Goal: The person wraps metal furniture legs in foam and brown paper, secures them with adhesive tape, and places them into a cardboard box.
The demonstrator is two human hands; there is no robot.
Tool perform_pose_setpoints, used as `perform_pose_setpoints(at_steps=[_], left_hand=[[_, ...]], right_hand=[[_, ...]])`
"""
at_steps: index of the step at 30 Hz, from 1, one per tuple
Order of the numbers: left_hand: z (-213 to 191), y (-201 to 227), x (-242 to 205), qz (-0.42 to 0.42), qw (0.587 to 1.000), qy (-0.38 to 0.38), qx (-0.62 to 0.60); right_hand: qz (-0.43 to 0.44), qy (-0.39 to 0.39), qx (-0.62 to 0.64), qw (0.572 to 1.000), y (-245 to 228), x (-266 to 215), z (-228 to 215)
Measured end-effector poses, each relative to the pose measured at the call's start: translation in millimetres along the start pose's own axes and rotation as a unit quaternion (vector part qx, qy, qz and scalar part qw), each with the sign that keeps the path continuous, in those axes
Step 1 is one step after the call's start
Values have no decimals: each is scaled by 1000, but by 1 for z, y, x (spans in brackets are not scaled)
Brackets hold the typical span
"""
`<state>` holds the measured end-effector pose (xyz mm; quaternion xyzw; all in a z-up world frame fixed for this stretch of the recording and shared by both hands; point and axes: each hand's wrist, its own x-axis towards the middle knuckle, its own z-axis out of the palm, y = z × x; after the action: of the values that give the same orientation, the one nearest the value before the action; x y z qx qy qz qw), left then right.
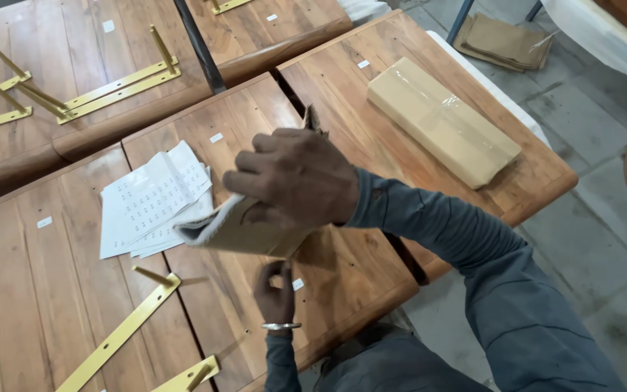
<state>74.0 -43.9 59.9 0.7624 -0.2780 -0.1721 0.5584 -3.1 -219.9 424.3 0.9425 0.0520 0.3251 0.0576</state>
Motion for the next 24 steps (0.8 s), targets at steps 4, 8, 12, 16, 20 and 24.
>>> perform_pose_setpoints(at_steps=[4,8,12,16,20,24], left_hand=[[-63,145,24,280,949,142,2],[-70,222,64,337,926,7,-169],[-54,233,83,284,906,-104,-295],[-50,247,82,320,927,-51,-187],[-46,245,93,321,929,-33,-181],[-38,231,113,339,920,-29,-195]], right_hand=[[14,-86,-26,996,-3,2,0],[3,-25,-47,999,-5,-6,-12],[-13,-6,-31,999,12,-26,-25],[7,-24,13,1000,17,-33,-65],[42,8,50,998,15,-28,-73],[62,69,27,995,32,-33,-57]])
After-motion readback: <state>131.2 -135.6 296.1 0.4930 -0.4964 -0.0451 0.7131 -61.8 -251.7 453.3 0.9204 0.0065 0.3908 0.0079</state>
